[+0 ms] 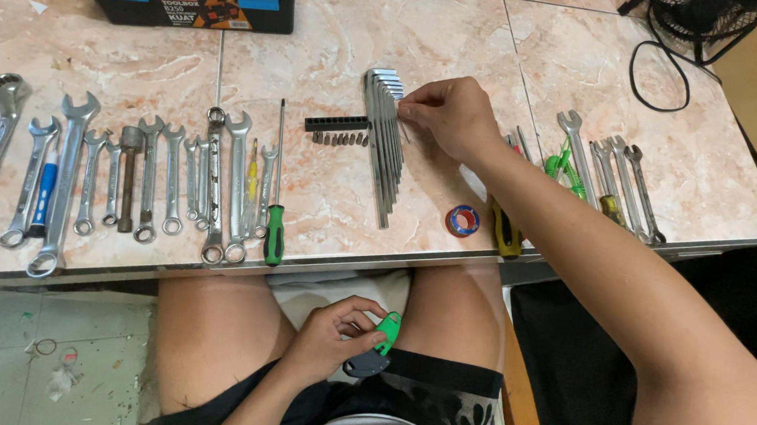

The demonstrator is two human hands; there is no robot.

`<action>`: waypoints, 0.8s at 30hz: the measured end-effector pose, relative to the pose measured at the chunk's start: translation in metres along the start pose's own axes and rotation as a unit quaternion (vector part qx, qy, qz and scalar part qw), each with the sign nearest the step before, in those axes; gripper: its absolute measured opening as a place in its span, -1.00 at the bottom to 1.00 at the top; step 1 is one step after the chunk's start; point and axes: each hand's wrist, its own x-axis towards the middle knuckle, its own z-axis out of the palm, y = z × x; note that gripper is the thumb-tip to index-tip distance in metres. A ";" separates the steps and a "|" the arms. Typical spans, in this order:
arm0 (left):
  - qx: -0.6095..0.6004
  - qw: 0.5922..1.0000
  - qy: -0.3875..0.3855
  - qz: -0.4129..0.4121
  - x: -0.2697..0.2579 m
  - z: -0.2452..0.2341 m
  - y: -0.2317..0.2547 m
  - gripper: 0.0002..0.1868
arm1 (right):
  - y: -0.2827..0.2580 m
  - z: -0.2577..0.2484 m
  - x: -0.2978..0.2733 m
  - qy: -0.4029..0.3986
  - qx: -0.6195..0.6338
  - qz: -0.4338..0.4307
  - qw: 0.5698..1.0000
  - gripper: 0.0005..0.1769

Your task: The person sits at a workbench with wrenches, hex keys and screwdrivers laid out, and threads a long thin metal rod through a green handheld holder, repeatedly pulling and repositioning the rod to seat it. They then set the assembled tool on the table and begin handling a black bit holder bar.

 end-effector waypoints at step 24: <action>0.004 1.000 -0.013 -0.002 0.002 0.004 0.005 -0.67 | -0.006 -0.006 -0.024 0.009 -0.123 -0.087 0.988 -0.72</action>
